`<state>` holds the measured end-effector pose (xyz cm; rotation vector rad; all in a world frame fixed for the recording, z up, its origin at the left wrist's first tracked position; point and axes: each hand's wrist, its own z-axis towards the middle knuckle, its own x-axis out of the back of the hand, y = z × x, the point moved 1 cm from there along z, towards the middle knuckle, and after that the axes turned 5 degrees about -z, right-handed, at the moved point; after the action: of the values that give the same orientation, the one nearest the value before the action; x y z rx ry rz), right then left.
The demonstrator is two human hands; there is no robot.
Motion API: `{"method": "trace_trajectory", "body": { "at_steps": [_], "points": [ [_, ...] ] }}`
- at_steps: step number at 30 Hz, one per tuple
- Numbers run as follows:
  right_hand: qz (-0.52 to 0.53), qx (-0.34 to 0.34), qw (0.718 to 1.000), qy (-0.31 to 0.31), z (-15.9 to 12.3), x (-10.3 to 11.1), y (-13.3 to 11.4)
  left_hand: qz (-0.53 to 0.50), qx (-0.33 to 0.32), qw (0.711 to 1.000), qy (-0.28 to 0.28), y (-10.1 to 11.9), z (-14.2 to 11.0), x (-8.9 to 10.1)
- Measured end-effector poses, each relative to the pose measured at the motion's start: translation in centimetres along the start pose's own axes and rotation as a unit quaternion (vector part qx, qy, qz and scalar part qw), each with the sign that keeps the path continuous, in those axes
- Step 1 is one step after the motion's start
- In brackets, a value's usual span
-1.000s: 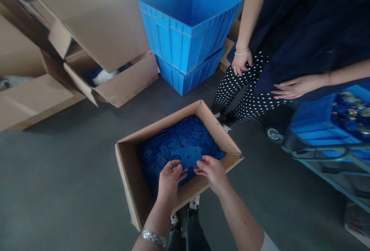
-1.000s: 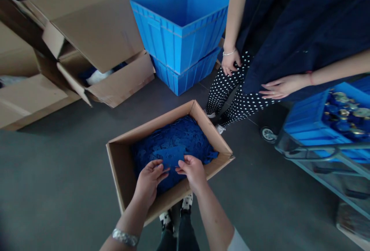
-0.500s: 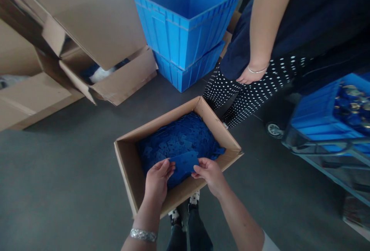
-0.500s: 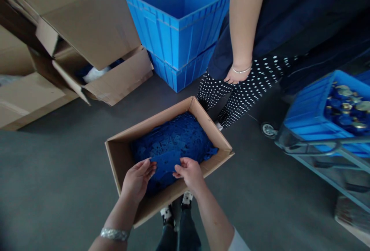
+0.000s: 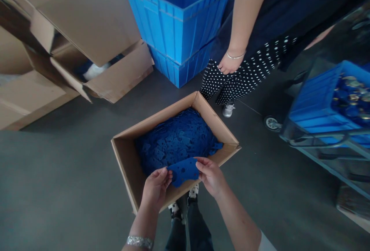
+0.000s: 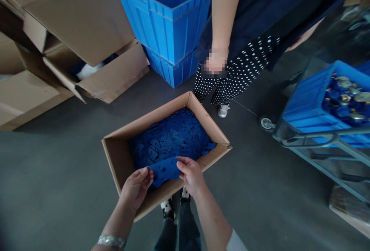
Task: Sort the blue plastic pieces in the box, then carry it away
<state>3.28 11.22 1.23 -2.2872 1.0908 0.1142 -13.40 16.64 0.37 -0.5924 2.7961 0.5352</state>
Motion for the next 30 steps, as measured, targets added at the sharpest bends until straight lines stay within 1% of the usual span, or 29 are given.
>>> {"method": "trace_trajectory", "body": {
  "at_steps": [4,8,11,14,18,21,25,28,30],
  "points": [
    [-0.015,0.005,1.0,0.018,0.2,0.6,0.1,0.01,-0.01,1.0,0.008,-0.2,0.0,-0.2],
    [-0.096,0.019,0.994,0.048,0.2,1.9,1.1,0.023,0.001,0.999,0.036,-1.3,0.1,0.2],
    [-0.153,-0.005,0.986,0.061,-0.1,3.3,2.7,0.027,0.015,0.998,0.063,-2.9,0.0,1.2],
    [-0.175,-0.044,0.98,0.079,-0.9,4.9,4.7,0.034,0.035,0.995,0.083,-4.9,-0.4,2.7],
    [-0.168,-0.067,0.979,0.092,-2.0,6.8,7.1,0.076,0.081,0.991,0.072,-7.2,-1.1,4.6],
    [-0.193,-0.067,0.974,0.095,-3.1,7.6,8.0,0.094,0.082,0.99,0.063,-8.1,-1.8,5.4],
    [-0.249,-0.059,0.962,0.092,-4.6,7.2,7.6,0.088,0.046,0.994,0.046,-8.5,-2.3,5.7],
    [-0.276,-0.039,0.957,0.077,-5.4,6.0,6.3,0.099,0.03,0.993,0.053,-8.2,-2.2,5.9],
    [-0.293,-0.023,0.953,0.07,-5.2,4.9,5.1,0.118,0.017,0.99,0.068,-7.9,-2.3,6.3]
  ]
}}
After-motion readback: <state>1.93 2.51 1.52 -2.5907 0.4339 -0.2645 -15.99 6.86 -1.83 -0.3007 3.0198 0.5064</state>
